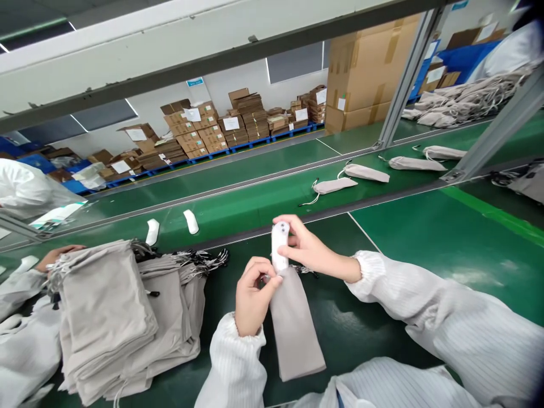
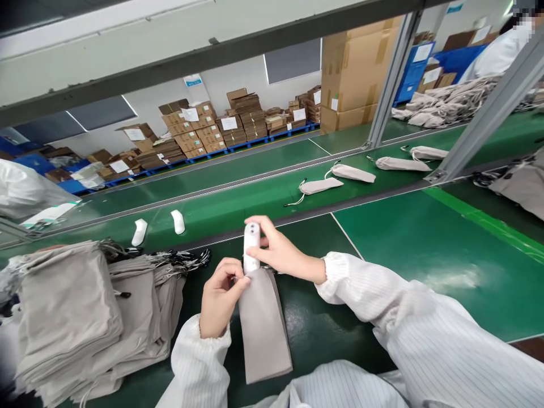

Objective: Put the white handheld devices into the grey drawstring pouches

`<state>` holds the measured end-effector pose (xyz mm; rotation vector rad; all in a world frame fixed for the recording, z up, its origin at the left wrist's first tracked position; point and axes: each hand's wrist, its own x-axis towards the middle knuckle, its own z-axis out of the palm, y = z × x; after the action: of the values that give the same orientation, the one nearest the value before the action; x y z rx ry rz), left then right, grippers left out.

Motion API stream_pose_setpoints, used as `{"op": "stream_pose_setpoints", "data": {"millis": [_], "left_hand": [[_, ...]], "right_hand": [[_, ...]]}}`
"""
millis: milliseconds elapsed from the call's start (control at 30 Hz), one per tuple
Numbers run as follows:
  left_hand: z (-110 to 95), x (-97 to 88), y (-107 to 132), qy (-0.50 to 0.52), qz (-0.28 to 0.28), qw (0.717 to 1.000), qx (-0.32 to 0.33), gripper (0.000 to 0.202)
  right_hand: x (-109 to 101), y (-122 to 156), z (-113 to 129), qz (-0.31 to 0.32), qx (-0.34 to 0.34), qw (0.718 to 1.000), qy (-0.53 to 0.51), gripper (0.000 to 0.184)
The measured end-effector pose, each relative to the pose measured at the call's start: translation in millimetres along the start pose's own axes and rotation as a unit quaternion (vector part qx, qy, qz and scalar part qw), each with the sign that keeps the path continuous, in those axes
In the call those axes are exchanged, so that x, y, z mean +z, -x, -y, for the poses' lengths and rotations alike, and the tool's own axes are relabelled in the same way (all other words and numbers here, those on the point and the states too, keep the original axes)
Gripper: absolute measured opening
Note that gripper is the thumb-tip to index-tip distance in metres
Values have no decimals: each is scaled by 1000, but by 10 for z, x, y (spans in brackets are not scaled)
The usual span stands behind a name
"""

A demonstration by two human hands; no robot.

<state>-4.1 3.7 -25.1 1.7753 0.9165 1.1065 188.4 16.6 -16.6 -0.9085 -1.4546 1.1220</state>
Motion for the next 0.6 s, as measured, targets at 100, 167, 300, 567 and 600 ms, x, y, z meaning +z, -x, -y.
{"op": "stream_pose_setpoints", "data": {"millis": [100, 167, 300, 567, 600], "left_hand": [[-39, 58, -26, 31, -74, 997, -22, 13], [-48, 59, -32, 38, -104, 993, -39, 14], [-65, 39, -30, 75, -104, 988, -90, 19], [-87, -184, -136, 178, -200, 957, -114, 32], [-94, -242, -154, 202, -233, 945, -112, 34]], "right_hand": [[4, 62, 30, 85, -35, 990, 106, 25], [1, 85, 55, 112, -30, 983, 142, 31], [3, 116, 70, 146, 28, 976, 159, 35], [-114, 219, 311, 140, 84, 985, -58, 16], [-179, 207, 400, 123, 99, 980, -122, 16]]}}
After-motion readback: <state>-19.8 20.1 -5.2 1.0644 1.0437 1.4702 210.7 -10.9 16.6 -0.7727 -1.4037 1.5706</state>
